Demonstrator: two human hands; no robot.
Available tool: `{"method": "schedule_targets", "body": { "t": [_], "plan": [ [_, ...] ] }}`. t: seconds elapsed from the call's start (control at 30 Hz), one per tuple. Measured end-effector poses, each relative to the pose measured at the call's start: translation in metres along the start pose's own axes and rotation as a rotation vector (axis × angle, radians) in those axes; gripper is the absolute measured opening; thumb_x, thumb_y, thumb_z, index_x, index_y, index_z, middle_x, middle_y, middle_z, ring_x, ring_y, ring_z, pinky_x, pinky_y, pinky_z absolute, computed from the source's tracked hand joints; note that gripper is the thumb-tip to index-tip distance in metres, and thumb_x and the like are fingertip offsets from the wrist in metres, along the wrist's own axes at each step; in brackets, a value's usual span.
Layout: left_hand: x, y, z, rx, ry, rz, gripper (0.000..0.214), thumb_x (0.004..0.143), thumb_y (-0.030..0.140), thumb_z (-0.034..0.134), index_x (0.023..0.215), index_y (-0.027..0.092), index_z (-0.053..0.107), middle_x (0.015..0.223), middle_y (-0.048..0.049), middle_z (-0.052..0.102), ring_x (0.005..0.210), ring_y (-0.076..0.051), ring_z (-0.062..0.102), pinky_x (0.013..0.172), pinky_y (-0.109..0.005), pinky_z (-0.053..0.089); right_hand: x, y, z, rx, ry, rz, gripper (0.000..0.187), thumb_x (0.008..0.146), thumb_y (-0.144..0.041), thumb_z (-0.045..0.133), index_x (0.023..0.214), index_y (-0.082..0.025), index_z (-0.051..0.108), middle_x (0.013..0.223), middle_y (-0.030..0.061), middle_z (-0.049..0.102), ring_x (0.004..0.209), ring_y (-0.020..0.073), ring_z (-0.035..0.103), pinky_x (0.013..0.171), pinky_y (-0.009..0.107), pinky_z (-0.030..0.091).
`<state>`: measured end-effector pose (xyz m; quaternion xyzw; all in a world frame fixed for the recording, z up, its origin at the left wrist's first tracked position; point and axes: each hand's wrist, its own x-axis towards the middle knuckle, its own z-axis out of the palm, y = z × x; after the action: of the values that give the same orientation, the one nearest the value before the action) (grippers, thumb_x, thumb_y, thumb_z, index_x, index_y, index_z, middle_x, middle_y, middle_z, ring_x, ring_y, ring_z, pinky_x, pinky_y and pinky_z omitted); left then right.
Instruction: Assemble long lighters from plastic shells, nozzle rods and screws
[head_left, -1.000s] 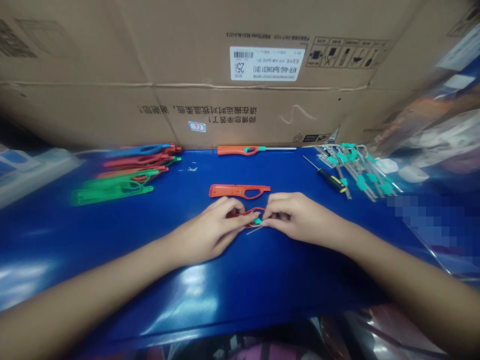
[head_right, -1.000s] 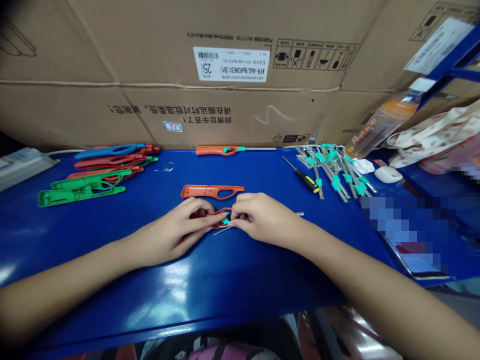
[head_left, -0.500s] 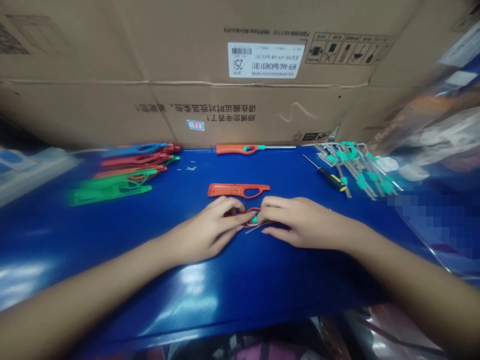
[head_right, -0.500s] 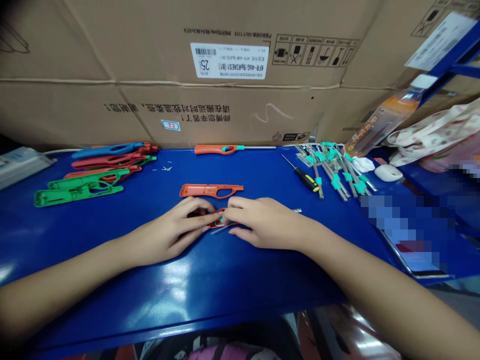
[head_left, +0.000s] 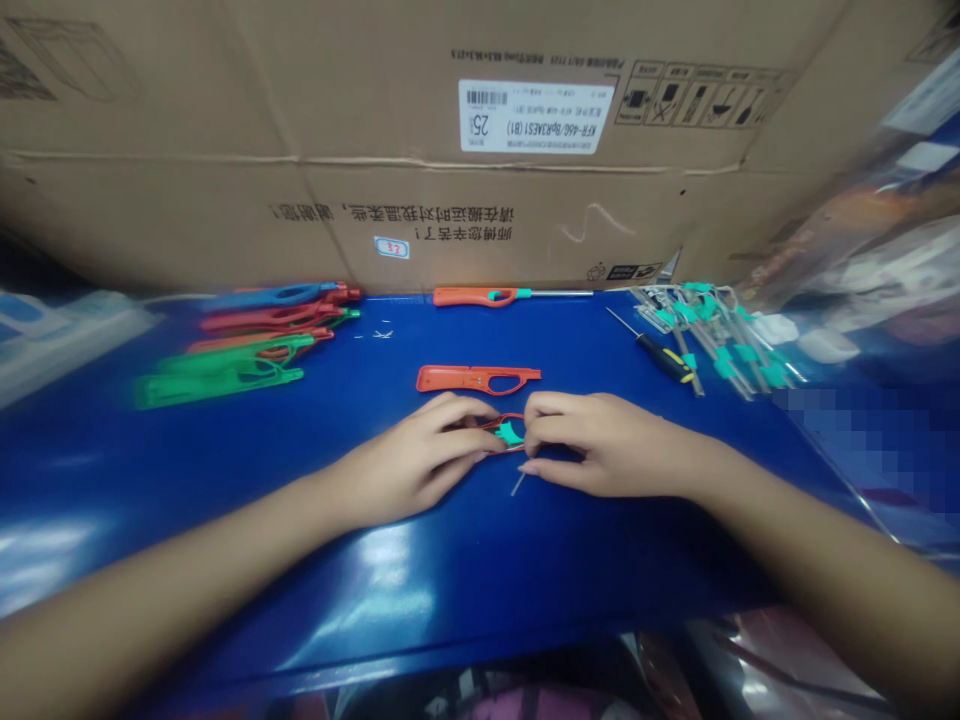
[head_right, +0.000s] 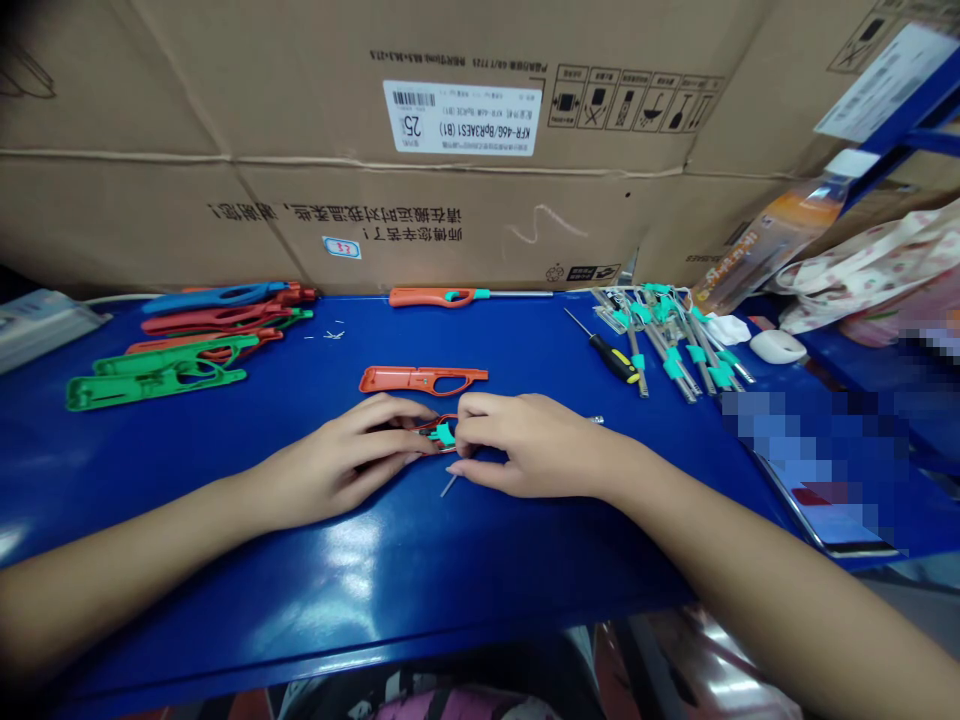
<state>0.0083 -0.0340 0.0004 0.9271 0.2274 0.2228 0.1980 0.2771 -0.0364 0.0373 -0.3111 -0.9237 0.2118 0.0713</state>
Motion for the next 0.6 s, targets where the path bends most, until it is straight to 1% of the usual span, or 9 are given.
{"method": "schedule_targets", "body": {
  "t": [0.1, 0.3, 0.5, 0.6],
  "plan": [
    [0.0003, -0.0005, 0.0003, -0.012, 0.010, -0.008, 0.026, 0.101, 0.016, 0.050, 0.121, 0.022, 0.067, 0.131, -0.0100, 0.058, 0.124, -0.022, 0.055, 0.107, -0.037, 0.048, 0.0002, 0.0001, 0.0000, 0.000, 0.000, -0.003, 0.017, 0.098, -0.034, 0.059, 0.096, -0.019, 0.067, 0.101, 0.0043, 0.062, 0.080, 0.0141, 0.060, 0.069, 0.026, 0.043],
    [0.0005, -0.0023, 0.0019, -0.025, 0.026, -0.020, 0.026, 0.101, 0.015, 0.052, 0.120, 0.022, 0.069, 0.132, -0.0101, 0.058, 0.124, -0.021, 0.056, 0.107, -0.037, 0.049, 0.0003, 0.0021, -0.0009, 0.029, 0.020, -0.007, 0.008, 0.095, -0.023, 0.061, 0.092, -0.017, 0.065, 0.099, 0.0033, 0.062, 0.081, 0.0131, 0.058, 0.070, 0.025, 0.043],
    [-0.0008, -0.0044, 0.0025, -0.025, 0.036, -0.001, 0.028, 0.100, 0.015, 0.054, 0.122, 0.023, 0.069, 0.131, -0.0095, 0.060, 0.123, -0.021, 0.057, 0.106, -0.037, 0.050, -0.0003, 0.0041, -0.0018, 0.055, 0.014, -0.027, 0.010, 0.096, -0.022, 0.060, 0.094, -0.018, 0.068, 0.099, 0.0036, 0.062, 0.082, 0.0132, 0.059, 0.072, 0.025, 0.043],
    [-0.0004, -0.0039, 0.0021, -0.019, 0.045, 0.009, 0.029, 0.100, 0.014, 0.054, 0.122, 0.023, 0.070, 0.130, -0.0097, 0.061, 0.122, -0.021, 0.058, 0.103, -0.037, 0.051, -0.0010, 0.0053, -0.0021, 0.064, 0.030, -0.033, 0.009, 0.095, -0.020, 0.060, 0.094, -0.017, 0.069, 0.099, 0.0033, 0.063, 0.082, 0.0129, 0.060, 0.072, 0.025, 0.044]
  ]
}}
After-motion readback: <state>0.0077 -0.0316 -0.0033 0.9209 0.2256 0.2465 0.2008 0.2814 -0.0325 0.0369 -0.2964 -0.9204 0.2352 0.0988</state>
